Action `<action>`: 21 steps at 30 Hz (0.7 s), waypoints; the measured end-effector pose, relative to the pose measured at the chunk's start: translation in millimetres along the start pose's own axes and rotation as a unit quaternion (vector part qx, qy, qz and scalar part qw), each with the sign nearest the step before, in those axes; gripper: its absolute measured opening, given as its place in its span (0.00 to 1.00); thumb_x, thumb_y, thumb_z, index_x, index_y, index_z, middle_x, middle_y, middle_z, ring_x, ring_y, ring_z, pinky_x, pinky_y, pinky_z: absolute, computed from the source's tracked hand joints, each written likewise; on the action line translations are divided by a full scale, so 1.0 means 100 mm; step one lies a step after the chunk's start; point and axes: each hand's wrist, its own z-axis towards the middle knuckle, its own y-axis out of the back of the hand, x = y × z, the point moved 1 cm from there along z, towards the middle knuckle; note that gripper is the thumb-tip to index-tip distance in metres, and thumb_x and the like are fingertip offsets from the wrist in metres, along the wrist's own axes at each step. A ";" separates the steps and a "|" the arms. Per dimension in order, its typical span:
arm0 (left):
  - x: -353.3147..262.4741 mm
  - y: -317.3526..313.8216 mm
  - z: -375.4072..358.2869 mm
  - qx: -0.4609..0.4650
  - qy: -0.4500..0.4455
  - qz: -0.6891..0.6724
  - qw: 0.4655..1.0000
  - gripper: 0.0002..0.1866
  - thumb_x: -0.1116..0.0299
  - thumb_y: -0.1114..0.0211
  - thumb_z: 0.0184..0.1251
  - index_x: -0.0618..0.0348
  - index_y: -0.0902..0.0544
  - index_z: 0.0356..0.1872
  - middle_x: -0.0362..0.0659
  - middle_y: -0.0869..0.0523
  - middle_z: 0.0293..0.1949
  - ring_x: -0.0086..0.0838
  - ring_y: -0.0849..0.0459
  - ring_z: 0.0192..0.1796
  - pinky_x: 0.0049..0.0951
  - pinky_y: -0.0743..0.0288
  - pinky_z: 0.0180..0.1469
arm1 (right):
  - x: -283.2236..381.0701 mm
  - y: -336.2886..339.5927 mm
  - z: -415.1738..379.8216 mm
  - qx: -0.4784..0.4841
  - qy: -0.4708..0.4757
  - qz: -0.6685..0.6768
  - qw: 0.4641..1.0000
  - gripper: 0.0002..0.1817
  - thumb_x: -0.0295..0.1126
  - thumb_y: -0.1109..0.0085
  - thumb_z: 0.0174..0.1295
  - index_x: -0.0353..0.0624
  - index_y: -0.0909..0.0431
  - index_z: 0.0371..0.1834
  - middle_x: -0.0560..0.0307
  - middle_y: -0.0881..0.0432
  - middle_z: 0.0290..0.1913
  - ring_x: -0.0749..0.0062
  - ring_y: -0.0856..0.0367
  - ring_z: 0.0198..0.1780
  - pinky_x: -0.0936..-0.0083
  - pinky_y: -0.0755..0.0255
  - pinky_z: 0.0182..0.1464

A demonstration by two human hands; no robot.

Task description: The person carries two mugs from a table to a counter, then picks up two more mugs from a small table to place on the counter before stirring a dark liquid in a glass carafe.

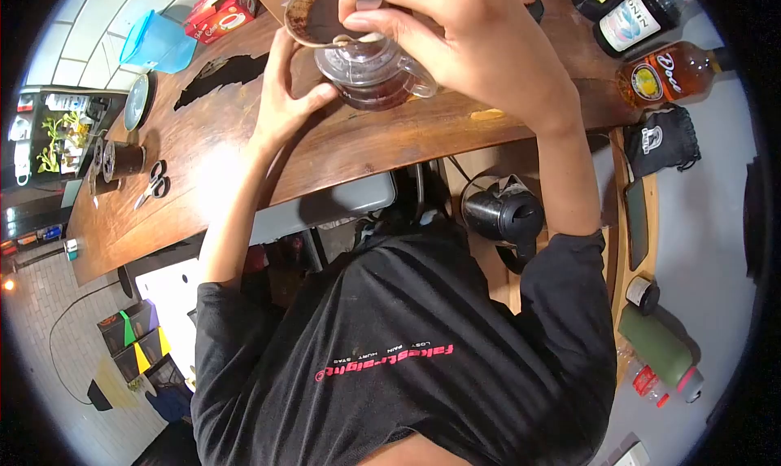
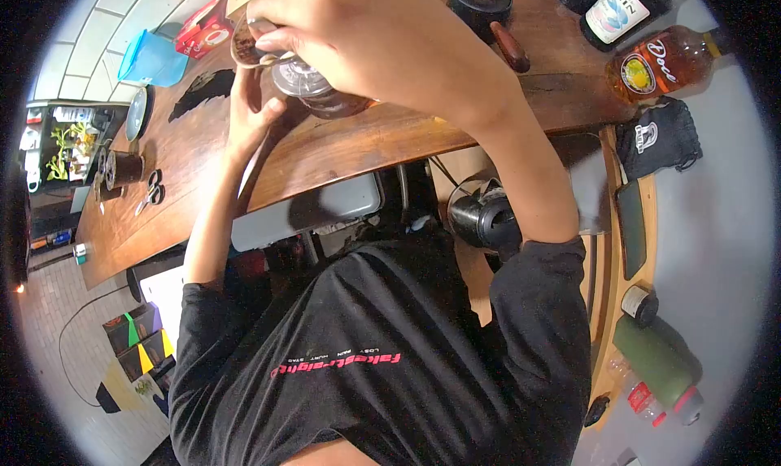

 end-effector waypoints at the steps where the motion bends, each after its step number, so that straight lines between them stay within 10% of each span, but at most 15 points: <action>1: 0.04 0.00 0.00 0.016 0.011 -0.019 1.000 0.54 0.44 0.22 0.48 0.65 0.38 0.71 0.50 0.30 0.67 0.40 0.35 0.72 0.42 0.45 0.75 | 0.01 0.00 0.00 -0.001 0.001 -0.003 1.000 0.06 0.20 0.37 0.58 0.31 0.23 0.37 0.48 0.22 0.31 0.56 0.20 0.31 0.69 0.26 0.33; 21: 0.21 -0.17 0.16 0.046 -0.025 -0.080 0.995 0.55 0.38 0.26 0.48 0.70 0.36 0.69 0.57 0.33 0.68 0.49 0.35 0.72 0.46 0.42 0.72 | -0.06 0.05 0.24 0.019 -0.101 -0.083 0.991 0.03 0.22 0.37 0.62 0.36 0.20 0.37 0.57 0.18 0.33 0.74 0.22 0.29 0.79 0.32 0.28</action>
